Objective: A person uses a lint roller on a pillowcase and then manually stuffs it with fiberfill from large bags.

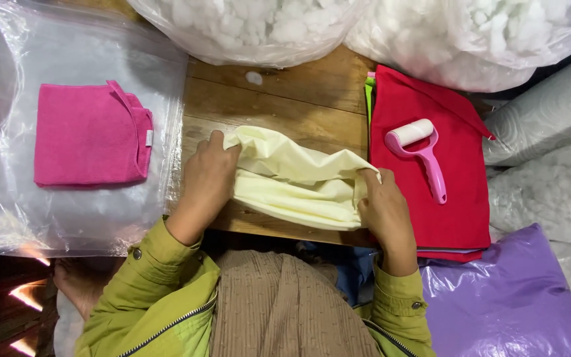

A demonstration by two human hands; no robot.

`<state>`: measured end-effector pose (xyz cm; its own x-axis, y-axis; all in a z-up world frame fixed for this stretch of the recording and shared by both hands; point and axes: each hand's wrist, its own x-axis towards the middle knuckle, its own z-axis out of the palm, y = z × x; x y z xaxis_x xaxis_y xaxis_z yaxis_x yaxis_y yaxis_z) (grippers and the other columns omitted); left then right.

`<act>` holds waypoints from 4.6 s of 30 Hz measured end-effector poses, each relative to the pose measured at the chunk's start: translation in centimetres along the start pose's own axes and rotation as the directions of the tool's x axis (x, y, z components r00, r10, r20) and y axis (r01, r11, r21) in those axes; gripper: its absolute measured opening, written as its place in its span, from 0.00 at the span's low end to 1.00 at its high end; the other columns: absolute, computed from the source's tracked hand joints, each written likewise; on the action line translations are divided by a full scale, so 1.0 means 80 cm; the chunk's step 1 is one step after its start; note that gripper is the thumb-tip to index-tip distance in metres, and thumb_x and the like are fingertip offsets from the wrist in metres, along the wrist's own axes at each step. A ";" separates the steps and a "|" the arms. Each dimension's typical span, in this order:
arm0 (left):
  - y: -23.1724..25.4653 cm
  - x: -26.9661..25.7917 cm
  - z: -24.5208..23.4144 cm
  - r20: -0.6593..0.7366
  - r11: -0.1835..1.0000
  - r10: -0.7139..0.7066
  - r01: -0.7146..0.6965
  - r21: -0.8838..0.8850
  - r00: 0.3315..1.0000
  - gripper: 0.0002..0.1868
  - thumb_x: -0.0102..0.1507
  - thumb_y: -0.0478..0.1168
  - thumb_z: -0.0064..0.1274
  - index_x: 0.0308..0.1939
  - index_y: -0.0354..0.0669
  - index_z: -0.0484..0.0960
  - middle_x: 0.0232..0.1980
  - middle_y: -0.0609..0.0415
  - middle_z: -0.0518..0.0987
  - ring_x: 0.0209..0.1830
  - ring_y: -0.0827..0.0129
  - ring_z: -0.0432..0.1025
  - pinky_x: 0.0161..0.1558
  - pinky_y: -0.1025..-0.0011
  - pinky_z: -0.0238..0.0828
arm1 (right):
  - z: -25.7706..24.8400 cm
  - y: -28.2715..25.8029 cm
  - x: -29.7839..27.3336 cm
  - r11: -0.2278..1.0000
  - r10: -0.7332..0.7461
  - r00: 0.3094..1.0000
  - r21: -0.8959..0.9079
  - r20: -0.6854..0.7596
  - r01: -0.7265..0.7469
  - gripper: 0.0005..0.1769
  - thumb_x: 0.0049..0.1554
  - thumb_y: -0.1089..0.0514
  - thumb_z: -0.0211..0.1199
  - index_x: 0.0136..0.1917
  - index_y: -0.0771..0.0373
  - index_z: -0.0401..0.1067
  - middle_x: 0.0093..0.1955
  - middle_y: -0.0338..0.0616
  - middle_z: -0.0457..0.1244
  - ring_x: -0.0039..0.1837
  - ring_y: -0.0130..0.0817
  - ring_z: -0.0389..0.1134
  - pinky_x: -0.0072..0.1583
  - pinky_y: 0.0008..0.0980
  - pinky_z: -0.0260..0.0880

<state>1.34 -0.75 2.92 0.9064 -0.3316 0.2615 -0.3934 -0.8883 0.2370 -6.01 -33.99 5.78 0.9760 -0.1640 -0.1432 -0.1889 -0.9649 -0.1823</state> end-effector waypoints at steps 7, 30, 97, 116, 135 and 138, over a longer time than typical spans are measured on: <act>0.036 0.023 -0.023 0.056 0.985 0.164 -0.161 -0.060 0.985 0.10 0.50 0.39 0.71 0.35 0.49 0.92 0.72 0.36 0.66 0.77 0.28 0.49 0.69 0.33 0.48 | -0.016 -0.058 0.003 0.981 -0.171 0.978 -0.108 -0.121 0.159 0.15 0.53 0.53 0.71 0.54 0.46 0.80 0.79 0.55 0.50 0.79 0.67 0.48 0.71 0.64 0.55; 0.004 0.033 -0.001 0.145 0.984 0.175 -0.169 -0.056 0.974 0.43 0.62 0.71 0.49 0.72 0.51 0.69 0.79 0.41 0.58 0.81 0.36 0.46 0.71 0.28 0.40 | -0.004 -0.069 0.028 0.955 -0.297 0.954 -0.046 -0.045 0.294 0.52 0.52 0.36 0.70 0.81 0.51 0.53 0.83 0.62 0.43 0.80 0.76 0.38 0.72 0.80 0.39; -0.009 0.012 0.029 -0.266 0.965 0.258 -0.262 0.021 0.929 0.11 0.62 0.34 0.56 0.47 0.50 0.86 0.57 0.50 0.77 0.62 0.51 0.71 0.49 0.63 0.72 | -0.014 -0.051 -0.012 0.934 -0.222 0.942 0.221 -0.253 0.280 0.25 0.52 0.59 0.71 0.63 0.44 0.75 0.63 0.45 0.65 0.65 0.53 0.69 0.62 0.49 0.70; 0.013 -0.013 0.084 -0.176 0.983 0.127 -0.147 -0.107 0.976 0.02 0.60 0.42 0.63 0.33 0.53 0.86 0.48 0.54 0.74 0.52 0.55 0.72 0.42 0.63 0.69 | 0.009 -0.081 0.007 0.936 -0.254 0.908 0.153 -0.333 0.318 0.09 0.54 0.56 0.71 0.49 0.45 0.79 0.58 0.37 0.68 0.61 0.43 0.70 0.60 0.40 0.71; -0.004 -0.012 0.025 -0.323 0.906 -0.015 -0.124 -0.405 0.946 0.08 0.64 0.47 0.63 0.41 0.53 0.81 0.34 0.61 0.80 0.43 0.63 0.76 0.48 0.64 0.68 | -0.003 -0.082 0.015 0.858 -0.290 0.847 0.271 -0.445 0.436 0.07 0.57 0.58 0.70 0.48 0.46 0.79 0.44 0.33 0.69 0.48 0.35 0.73 0.50 0.32 0.75; 0.003 -0.009 0.059 -0.333 0.854 -0.012 -0.164 -0.493 0.943 0.07 0.64 0.45 0.63 0.41 0.53 0.81 0.36 0.61 0.81 0.45 0.62 0.77 0.51 0.63 0.68 | -0.017 -0.075 0.003 0.861 -0.317 0.830 0.227 -0.459 0.455 0.15 0.54 0.58 0.72 0.55 0.47 0.79 0.51 0.41 0.68 0.52 0.44 0.71 0.53 0.41 0.73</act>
<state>1.29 -2.22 -1.64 0.8078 -0.1964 0.5558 -0.5606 -0.5476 0.6212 -4.53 -28.54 8.12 0.9195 0.0754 0.3857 0.2564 -0.8590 -0.4433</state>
